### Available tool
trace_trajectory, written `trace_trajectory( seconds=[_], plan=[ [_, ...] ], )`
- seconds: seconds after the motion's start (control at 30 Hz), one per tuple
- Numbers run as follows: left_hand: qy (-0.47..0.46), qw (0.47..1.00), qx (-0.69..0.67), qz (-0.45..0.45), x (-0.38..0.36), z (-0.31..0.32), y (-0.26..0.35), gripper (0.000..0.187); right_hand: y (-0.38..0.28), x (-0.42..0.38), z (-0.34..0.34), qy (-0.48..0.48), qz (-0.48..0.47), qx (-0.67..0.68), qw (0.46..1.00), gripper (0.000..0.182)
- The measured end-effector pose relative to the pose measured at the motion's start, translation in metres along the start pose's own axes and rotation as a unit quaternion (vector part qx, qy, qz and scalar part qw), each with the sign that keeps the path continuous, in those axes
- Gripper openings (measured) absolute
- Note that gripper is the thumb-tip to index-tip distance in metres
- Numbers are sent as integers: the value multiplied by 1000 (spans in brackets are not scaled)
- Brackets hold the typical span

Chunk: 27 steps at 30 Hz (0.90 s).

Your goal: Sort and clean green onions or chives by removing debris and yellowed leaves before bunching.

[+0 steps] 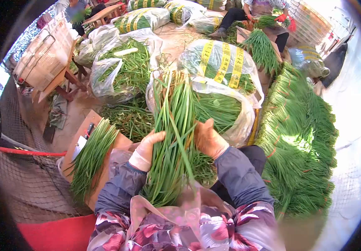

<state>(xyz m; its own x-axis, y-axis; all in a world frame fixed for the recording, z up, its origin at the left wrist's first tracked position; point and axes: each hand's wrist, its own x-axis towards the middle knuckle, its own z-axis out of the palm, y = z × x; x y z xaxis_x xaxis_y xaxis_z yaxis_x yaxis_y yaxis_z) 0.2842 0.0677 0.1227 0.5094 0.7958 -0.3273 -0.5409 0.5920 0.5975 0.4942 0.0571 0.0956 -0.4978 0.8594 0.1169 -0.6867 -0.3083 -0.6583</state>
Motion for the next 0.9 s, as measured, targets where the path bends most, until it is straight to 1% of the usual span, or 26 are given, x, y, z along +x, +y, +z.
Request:
trace_trajectory(
  seconds=[0.03, 0.07, 0.1, 0.13, 0.17, 0.2, 0.23, 0.27, 0.3, 0.33, 0.37, 0.4, 0.47, 0.5, 0.53, 0.6, 0.63, 0.7, 0.73, 0.77, 0.8, 0.83, 0.87, 0.9],
  plan=[
    [25, 1000, 6, 12, 1, 3, 0, 36, 5, -1, 6, 35, 40, -2, 999, 73],
    [30, 999, 12, 9, 4, -3, -3, 36, 10, -2, 12, 69, 81, -5, 994, 73],
    [54, 998, -16, 4, 11, -15, -8, 35, 14, -3, 23, 85, 93, 44, 991, 59],
    [77, 996, -44, -2, 12, -23, -11, 36, 21, -1, 32, 84, 92, 53, 991, 59],
    [-3, 996, -86, 34, 10, -32, -16, 39, 27, 2, 39, 124, 94, 33, 987, 55],
    [2, 996, -83, 33, 6, -27, -17, 39, 31, 4, 45, 164, 96, 12, 982, 52],
    [13, 995, -47, 90, 2, -20, -21, 36, 32, 6, 50, 178, 106, -7, 978, 46],
    [23, 989, -11, 147, -1, -15, -23, 35, 34, 6, 51, 178, 106, -2, 978, 46],
    [64, 963, 114, 237, 16, -60, -43, 44, 35, 7, 51, 193, 106, 16, 975, 46],
    [64, 962, 119, 235, -5, -38, -34, 44, 36, 9, 53, 208, 106, 35, 972, 45],
    [-22, 984, 43, 171, -32, -16, -26, 55, 37, 11, 56, 234, 87, 65, 966, 41],
    [-108, 988, -36, 105, -52, 0, -23, 69, 38, 15, 57, 232, 85, 68, 967, 41],
    [-64, 991, 66, 102, -75, -12, -40, 74, 45, 26, 54, 273, -11, 92, 958, 38],
    [-19, 993, 116, 21, -83, -28, -51, 73, 57, 33, 46, 257, -41, 119, 958, 36],
    [-16, 990, 139, 13, -85, -26, -53, 64, 63, 37, 46, 255, -42, 123, 958, 36],
    [30, 986, 164, -28, -77, -23, -55, 58, 76, 43, 53, 275, -34, 158, 948, 36],
    [32, 985, 165, -27, -77, -21, -56, 58, 77, 44, 59, 290, -30, 145, 946, 36],
    [65, 987, 145, -22, -78, -15, -54, 50, 82, 44, 60, 286, -36, 123, 950, 37],
    [65, 987, 147, -23, -78, -14, -49, 50, 83, 45, 60, 282, -43, 100, 953, 37],
    [99, 989, 113, 10, -80, -16, -42, 47, 87, 42, 62, 268, -41, 126, 954, 38],
    [135, 987, 78, 42, -82, -16, -36, 44, 86, 38, 68, 276, -29, 103, 955, 39],
    [161, 983, 53, 72, -83, -10, -28, 44, 88, 36, 70, 253, -33, 103, 962, 38],
    [159, 982, 59, 84, -82, -18, -25, 41, 89, 34, 70, 227, -35, 103, 968, 38],
    [187, 972, 85, 113, -82, -14, -22, 39, 87, 32, 71, 214, -25, 108, 971, 39]
  ],
)
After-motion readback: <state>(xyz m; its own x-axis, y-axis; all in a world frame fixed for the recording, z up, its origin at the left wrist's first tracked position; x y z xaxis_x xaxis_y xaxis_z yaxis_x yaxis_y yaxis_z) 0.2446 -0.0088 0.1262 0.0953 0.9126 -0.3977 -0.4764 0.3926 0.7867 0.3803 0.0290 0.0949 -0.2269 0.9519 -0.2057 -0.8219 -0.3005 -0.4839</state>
